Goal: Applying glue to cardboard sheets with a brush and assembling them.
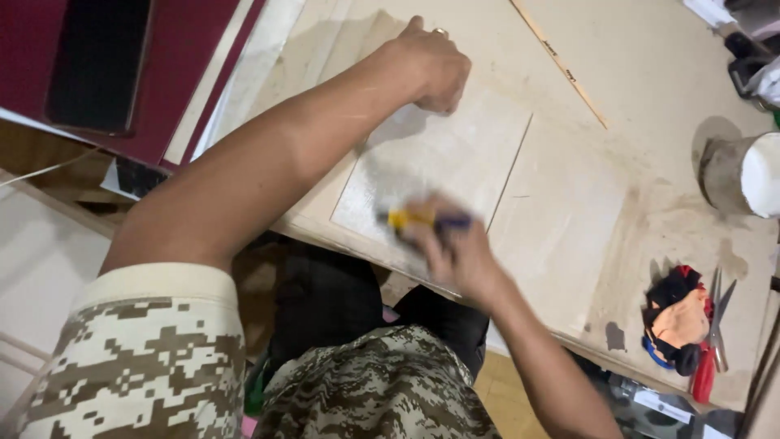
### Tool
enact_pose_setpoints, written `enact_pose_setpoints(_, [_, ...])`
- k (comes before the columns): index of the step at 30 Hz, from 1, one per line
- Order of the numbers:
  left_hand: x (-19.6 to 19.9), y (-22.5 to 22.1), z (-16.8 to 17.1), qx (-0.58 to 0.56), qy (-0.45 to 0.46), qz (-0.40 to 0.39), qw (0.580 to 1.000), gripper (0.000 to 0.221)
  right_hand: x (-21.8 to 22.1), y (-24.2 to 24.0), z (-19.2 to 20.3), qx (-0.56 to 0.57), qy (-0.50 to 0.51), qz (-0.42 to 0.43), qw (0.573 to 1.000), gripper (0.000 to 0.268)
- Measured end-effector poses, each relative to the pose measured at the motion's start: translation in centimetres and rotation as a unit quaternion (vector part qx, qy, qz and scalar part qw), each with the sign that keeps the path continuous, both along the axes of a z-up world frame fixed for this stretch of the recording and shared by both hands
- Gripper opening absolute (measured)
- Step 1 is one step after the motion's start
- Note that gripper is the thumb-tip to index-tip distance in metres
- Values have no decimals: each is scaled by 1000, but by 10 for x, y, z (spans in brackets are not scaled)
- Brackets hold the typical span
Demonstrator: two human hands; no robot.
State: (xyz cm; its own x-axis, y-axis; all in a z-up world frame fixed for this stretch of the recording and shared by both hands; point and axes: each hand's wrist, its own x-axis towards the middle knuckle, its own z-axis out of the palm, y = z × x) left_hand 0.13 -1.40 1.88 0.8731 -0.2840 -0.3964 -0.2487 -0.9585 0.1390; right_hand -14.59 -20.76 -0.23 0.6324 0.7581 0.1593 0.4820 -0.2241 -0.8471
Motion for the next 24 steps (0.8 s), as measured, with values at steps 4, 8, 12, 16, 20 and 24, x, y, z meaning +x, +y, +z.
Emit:
enact_pose_setpoints(4, [4,-1,-10,12,-30,-6,999,32,2,-74,-49,-66,-71,42,994,20])
enact_pose_setpoints(8, [-15,-7,1,-10,-59,15,998,25,41,-78,-15,1,-153,-94,984,16])
enact_pose_setpoints(12, [-26,-12,6,8,-54,17,998,14,-4,-102,-23,-102,-96,-50,989,34])
enact_pose_setpoints(16, [-17,-12,-6,6,-100,18,995,23,-41,-118,-15,2,-43,-20,999,19])
enact_pose_setpoints(20, [-15,-19,-24,3,-120,53,991,35,-18,-183,-58,122,53,-328,935,22])
enact_pose_setpoints(24, [-69,-19,-41,-40,-241,37,969,50,4,-192,-52,174,112,-407,890,32])
